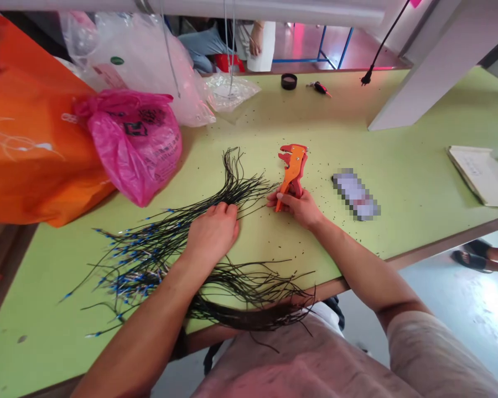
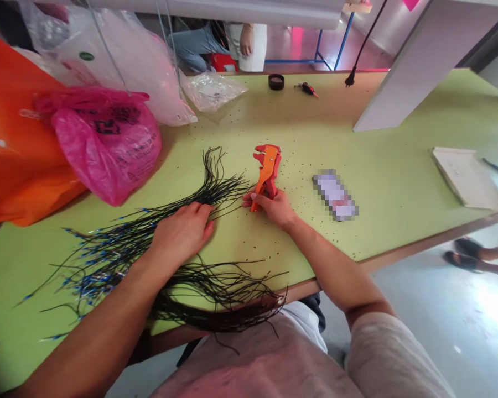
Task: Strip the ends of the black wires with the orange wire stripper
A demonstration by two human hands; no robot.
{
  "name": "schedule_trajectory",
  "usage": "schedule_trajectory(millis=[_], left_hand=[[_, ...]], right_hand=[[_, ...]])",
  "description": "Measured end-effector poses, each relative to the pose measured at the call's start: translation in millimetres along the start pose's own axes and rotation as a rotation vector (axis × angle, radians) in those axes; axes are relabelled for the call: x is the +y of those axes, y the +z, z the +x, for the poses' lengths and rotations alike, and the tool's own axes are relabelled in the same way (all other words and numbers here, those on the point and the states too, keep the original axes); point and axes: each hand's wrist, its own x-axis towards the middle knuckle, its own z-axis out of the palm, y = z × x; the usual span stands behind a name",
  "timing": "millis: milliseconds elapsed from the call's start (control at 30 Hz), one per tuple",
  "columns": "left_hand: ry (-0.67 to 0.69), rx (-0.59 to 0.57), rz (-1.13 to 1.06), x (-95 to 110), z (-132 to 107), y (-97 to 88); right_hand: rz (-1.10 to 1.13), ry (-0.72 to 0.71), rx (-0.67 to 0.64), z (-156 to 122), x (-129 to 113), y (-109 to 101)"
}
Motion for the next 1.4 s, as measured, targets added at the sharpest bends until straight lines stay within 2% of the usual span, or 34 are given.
schedule_trajectory(millis=[100, 233, 367, 600, 700, 833, 933, 1033, 1133, 1267, 1400], left_hand=[[-0.046, -0.027, -0.015, -1.2, 1.8, 3.7], [-0.041, -0.045, -0.032, -3.8, 1.1, 5.4], [-0.04, 0.034, -0.11, -7.7, 0.6, 12.0], [-0.056, 0.324, -0.55, -21.9, 3.6, 33.6], [-0.034, 0.363, -0.862, -19.7, 4.2, 35.3], [-0.031, 0.358, -1.237, -11.1, 2.6, 28.1], [-0.062, 0.372, -1.376, -6.8, -1.0, 16.0], [-0.072, 0.394, -1.441, -5.3, -6.8, 3.4], [-0.043, 0.383, -1.514, -5.0, -12.5, -4.4], [-0.056, 0.403, -1.561, -8.0, -14.7, -6.6], [-0.142, 0.46, -1.543, -16.5, -12.1, -5.4]], right_hand=[[0.039, 0.013, -0.006, 0.5, 1.0, -5.8], [0.031, 0.01, -0.066, -0.7, 1.0, -7.9], [-0.019, -0.02, -0.121, -5.6, -4.2, -6.9], [-0.118, -0.113, -0.162, -15.6, -20.1, -3.2], [-0.129, -0.114, -0.169, -19.2, -24.7, -0.5], [-0.139, -0.118, -0.203, -23.5, -27.3, 3.3], [-0.168, -0.114, -0.278, -27.5, -30.5, 4.4], [-0.196, -0.105, -0.368, -33.3, -38.5, 3.5], [-0.239, -0.035, -0.469, -40.2, -50.4, 2.2], [-0.213, 0.053, -0.593, -46.0, -62.0, 1.7], [-0.144, 0.072, -0.63, -46.1, -61.9, 1.0]])
